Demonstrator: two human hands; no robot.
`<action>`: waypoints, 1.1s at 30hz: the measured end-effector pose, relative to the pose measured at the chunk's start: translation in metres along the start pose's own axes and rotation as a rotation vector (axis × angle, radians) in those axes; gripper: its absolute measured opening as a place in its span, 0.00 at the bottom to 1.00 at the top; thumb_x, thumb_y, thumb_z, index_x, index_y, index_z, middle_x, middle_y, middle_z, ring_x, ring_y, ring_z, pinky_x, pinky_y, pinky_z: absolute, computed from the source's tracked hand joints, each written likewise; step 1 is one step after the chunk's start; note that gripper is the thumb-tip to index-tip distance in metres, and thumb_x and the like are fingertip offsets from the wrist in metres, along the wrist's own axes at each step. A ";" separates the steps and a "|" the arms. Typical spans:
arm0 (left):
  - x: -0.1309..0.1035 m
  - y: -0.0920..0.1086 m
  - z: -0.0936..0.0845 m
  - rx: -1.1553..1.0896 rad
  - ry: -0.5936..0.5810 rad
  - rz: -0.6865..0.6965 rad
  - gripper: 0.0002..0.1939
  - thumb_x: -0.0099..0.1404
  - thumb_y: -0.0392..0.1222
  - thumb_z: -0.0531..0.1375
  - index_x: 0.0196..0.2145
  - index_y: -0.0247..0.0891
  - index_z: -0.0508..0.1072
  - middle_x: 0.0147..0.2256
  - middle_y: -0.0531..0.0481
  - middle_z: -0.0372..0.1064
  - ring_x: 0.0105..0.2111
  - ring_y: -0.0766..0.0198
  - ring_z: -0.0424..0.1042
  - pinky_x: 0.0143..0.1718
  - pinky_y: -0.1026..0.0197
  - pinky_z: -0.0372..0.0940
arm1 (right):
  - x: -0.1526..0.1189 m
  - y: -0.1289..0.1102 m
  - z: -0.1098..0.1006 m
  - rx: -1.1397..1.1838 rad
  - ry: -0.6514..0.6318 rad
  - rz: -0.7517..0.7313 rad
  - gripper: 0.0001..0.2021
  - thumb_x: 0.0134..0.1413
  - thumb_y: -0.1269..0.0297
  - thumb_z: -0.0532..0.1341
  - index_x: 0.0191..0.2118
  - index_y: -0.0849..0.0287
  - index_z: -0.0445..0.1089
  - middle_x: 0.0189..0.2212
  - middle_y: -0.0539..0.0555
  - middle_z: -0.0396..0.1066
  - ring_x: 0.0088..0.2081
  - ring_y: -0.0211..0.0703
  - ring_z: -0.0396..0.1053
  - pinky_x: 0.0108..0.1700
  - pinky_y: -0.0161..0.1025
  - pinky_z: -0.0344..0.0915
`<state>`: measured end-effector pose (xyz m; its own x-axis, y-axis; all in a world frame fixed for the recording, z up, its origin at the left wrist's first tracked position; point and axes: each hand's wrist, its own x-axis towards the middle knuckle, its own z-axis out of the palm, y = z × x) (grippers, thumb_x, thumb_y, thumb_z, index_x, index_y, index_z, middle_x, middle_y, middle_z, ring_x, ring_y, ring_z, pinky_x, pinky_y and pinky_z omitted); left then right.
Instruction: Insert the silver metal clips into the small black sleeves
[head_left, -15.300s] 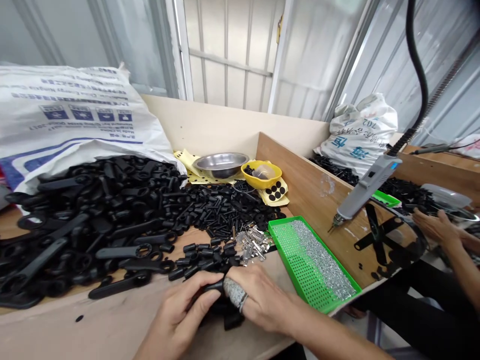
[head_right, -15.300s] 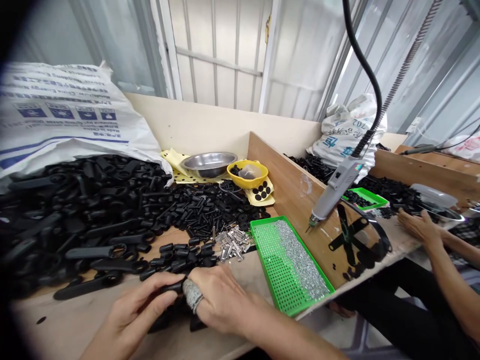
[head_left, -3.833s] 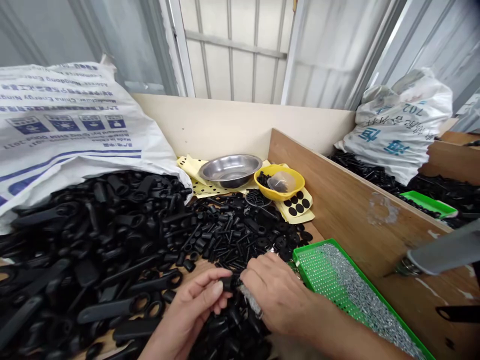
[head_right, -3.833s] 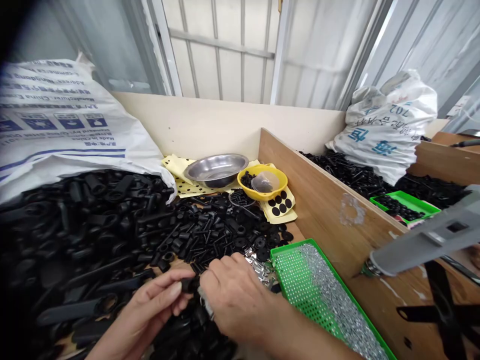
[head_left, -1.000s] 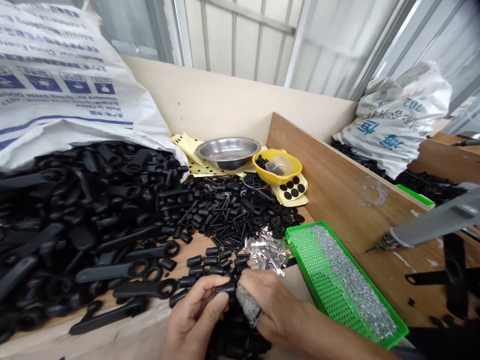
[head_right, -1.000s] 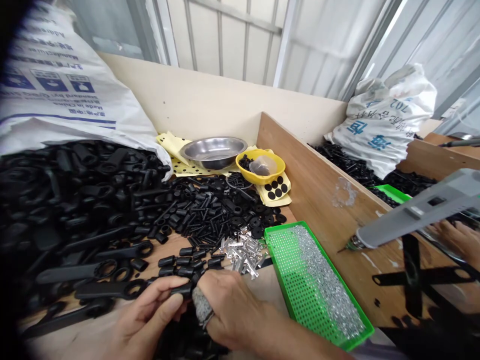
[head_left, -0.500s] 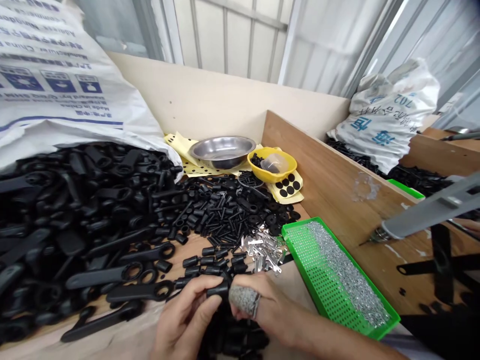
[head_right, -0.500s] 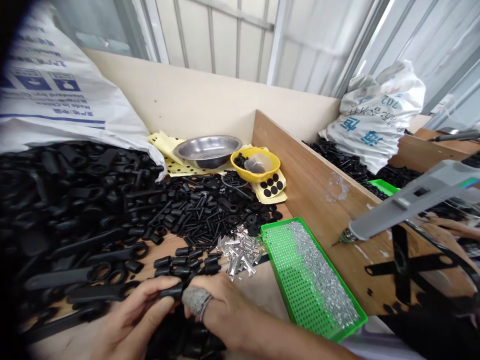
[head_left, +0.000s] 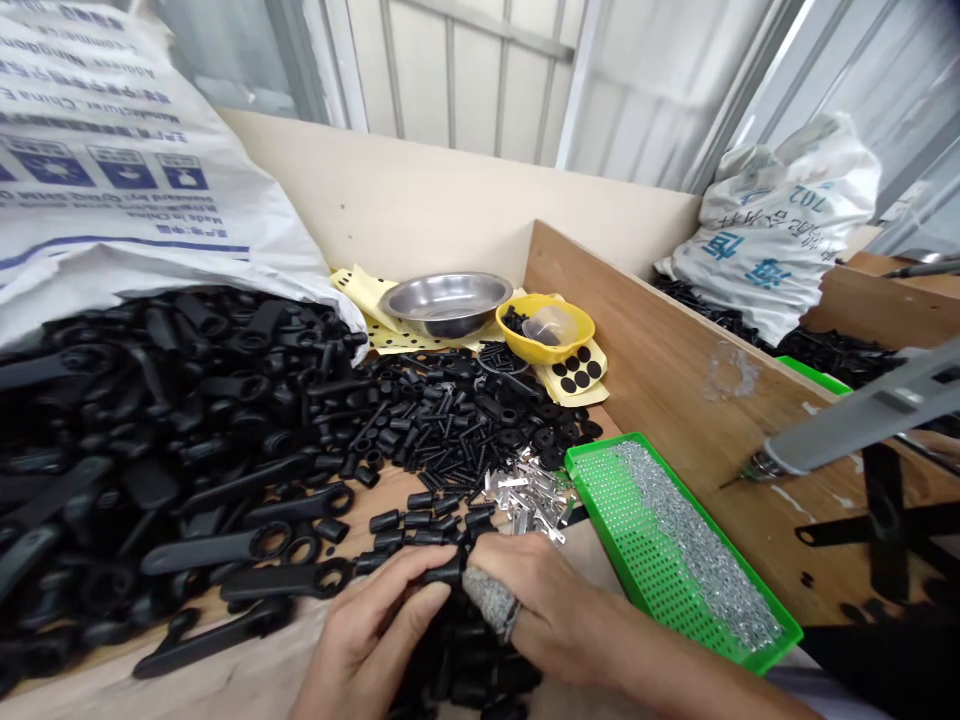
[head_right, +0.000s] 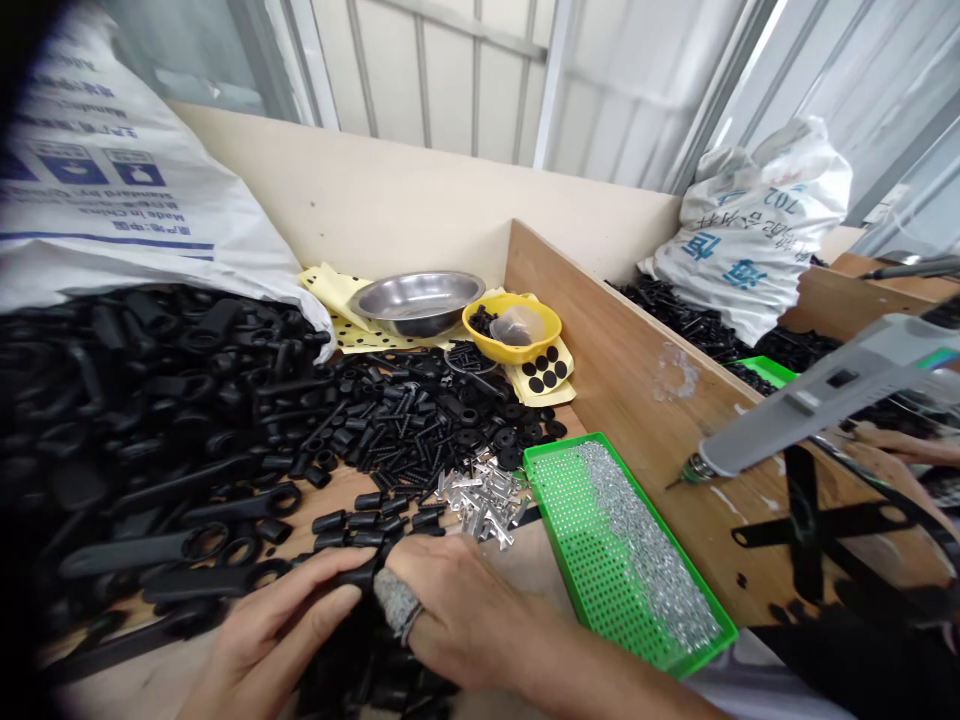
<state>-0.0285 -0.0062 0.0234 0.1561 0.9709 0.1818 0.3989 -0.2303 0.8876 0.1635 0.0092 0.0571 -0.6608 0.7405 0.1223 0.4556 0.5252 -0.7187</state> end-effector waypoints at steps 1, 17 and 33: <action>0.001 0.000 -0.001 -0.012 -0.004 0.016 0.09 0.58 0.42 0.60 0.37 0.47 0.77 0.36 0.54 0.78 0.38 0.59 0.75 0.40 0.67 0.69 | 0.001 0.002 0.001 -0.061 -0.002 -0.043 0.04 0.48 0.74 0.48 0.29 0.58 0.55 0.27 0.51 0.61 0.29 0.38 0.58 0.33 0.34 0.56; -0.004 0.009 -0.001 -0.135 0.050 -0.017 0.07 0.55 0.40 0.62 0.33 0.48 0.79 0.33 0.55 0.78 0.33 0.61 0.76 0.34 0.70 0.70 | -0.001 -0.005 -0.004 0.301 -0.057 0.095 0.10 0.59 0.68 0.47 0.25 0.58 0.52 0.24 0.46 0.55 0.27 0.33 0.54 0.30 0.31 0.53; -0.007 0.012 0.002 -0.196 -0.010 -0.240 0.09 0.55 0.47 0.61 0.32 0.43 0.79 0.16 0.57 0.69 0.17 0.65 0.69 0.19 0.69 0.66 | 0.000 0.011 0.010 -0.307 -0.027 -0.122 0.08 0.35 0.70 0.49 0.27 0.56 0.49 0.24 0.52 0.60 0.27 0.42 0.57 0.32 0.38 0.58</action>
<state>-0.0225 -0.0159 0.0318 0.0873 0.9951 -0.0465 0.2436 0.0239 0.9696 0.1628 0.0109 0.0419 -0.7356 0.6548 0.1738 0.5276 0.7146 -0.4593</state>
